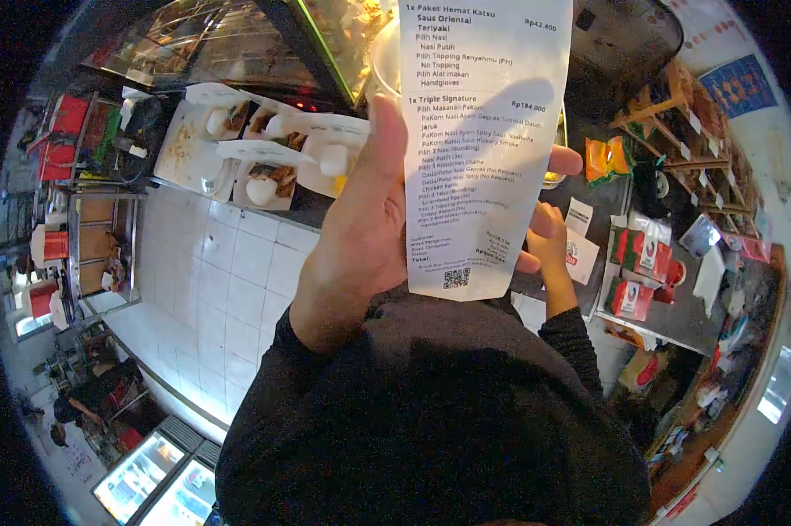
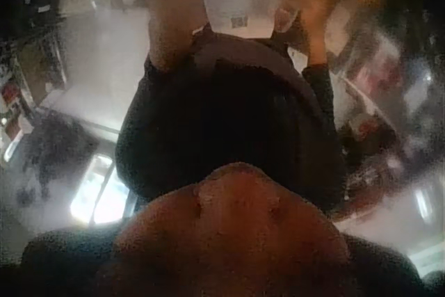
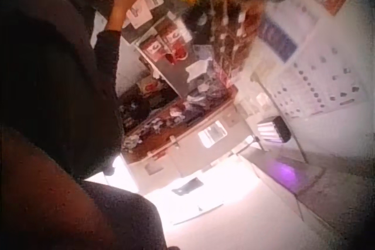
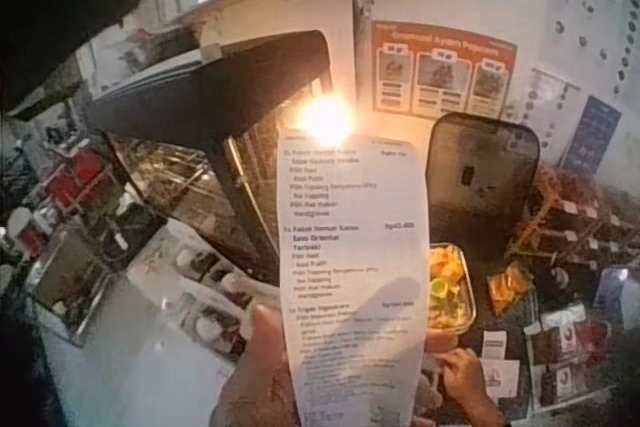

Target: The person prepares fried chicken meals by scooping yellow rice from a container into boxes already containing chicken, then closes the boxes and organizes them on the counter.

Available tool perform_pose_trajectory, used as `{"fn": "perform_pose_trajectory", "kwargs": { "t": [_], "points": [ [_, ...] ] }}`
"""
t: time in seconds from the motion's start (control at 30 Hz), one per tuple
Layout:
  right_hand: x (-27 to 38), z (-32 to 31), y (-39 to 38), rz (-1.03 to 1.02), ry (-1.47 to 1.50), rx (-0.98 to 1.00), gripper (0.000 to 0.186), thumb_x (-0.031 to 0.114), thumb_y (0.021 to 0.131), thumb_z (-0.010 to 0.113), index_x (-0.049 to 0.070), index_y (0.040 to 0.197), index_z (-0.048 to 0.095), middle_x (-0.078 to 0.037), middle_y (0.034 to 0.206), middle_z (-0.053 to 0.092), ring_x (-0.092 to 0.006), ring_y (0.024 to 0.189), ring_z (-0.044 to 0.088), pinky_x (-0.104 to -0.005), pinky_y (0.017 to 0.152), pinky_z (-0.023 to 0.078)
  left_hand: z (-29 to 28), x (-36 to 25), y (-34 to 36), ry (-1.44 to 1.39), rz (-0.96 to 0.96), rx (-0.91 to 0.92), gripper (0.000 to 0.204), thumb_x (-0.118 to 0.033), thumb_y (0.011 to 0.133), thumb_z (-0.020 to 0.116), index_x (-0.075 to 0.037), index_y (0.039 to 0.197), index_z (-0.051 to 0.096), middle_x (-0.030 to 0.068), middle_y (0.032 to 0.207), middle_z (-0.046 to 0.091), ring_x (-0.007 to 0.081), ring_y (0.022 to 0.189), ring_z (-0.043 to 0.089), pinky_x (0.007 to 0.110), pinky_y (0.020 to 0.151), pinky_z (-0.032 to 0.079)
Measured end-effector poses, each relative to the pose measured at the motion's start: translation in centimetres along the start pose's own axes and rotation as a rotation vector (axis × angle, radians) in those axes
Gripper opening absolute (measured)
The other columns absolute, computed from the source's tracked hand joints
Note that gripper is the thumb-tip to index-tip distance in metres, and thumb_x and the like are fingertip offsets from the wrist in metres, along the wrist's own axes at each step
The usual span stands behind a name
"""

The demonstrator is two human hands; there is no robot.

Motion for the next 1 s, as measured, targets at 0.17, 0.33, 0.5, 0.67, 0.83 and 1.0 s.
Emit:
{"fn": "perform_pose_trajectory", "kwargs": {
  "t": [0.17,0.33,0.5,0.67,0.83,1.0],
  "points": [
    [-1.5,-0.3,-0.3,-0.049,0.038,-0.089,0.023,0.006,0.079,0.058,0.008,0.098,0.07,-0.011,0.087,0.063,-0.0312,0.086,0.056,-0.0404,0.08,0.045,-0.9,0.4,0.2,-0.27,-0.054,-0.159,0.06,-0.043,0.1,0.034,0.002,0.14,0.034,0.026,0.131,0.05,0.0386,0.103,0.061,0.055,0.086,0.051],
    [-0.8,-1.2,0.2,0.022,0.104,0.043,0.037,0.008,0.08,0.059,0.012,0.116,0.064,-0.013,0.098,0.065,-0.033,0.087,0.059,-0.0401,0.09,0.044,-3.0,2.1,3.5,-0.043,-0.082,-0.038,0.069,-0.046,0.096,0.035,0.001,0.144,0.025,0.0342,0.136,0.04,0.043,0.102,0.059,0.058,0.081,0.052],
    [-9.5,-10.2,1.5,0.363,0.942,0.043,0.036,0.021,0.092,0.062,0.007,0.125,0.056,-0.005,0.101,0.066,-0.0107,0.084,0.061,-0.0282,0.073,0.051,-1.6,7.3,7.4,-0.088,-0.174,-0.036,0.07,-0.05,0.096,0.032,-0.002,0.146,0.023,0.0319,0.14,0.036,0.0414,0.102,0.059,0.062,0.078,0.051],
    [-30.9,-31.4,3.6,0.438,0.501,-0.665,0.025,0.026,0.09,0.064,0.009,0.109,0.067,-0.001,0.091,0.067,-0.0096,0.071,0.059,-0.0232,0.062,0.05,1.4,13.0,11.9,-0.038,-0.216,-0.068,0.071,-0.051,0.096,0.03,-0.002,0.146,0.023,0.0301,0.141,0.036,0.0411,0.103,0.059,0.063,0.081,0.05],
    [-44.9,-46.3,10.5,0.35,-0.342,-0.806,0.026,0.026,0.089,0.059,0.01,0.107,0.068,-0.008,0.101,0.069,-0.02,0.09,0.066,-0.0328,0.075,0.05,2.7,17.5,14.5,-0.027,-0.188,-0.113,0.073,-0.052,0.094,0.033,-0.003,0.147,0.021,0.0299,0.14,0.037,0.0403,0.104,0.059,0.064,0.083,0.049],
    [-49.2,-47.4,22.1,0.157,-0.716,-0.327,0.03,0.027,0.09,0.057,0.005,0.109,0.065,-0.011,0.105,0.068,-0.0287,0.097,0.064,-0.0362,0.084,0.049,4.0,19.4,16.0,-0.057,-0.149,-0.177,0.074,-0.054,0.094,0.037,-0.007,0.149,0.019,0.0278,0.145,0.032,0.0401,0.108,0.058,0.059,0.088,0.049]
  ]
}}
Point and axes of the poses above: each hand's wrist, its own y-axis towards the middle knuckle, its own z-axis out of the palm, x = y × z, the point moved 5 cm from there along y, towards the middle knuckle
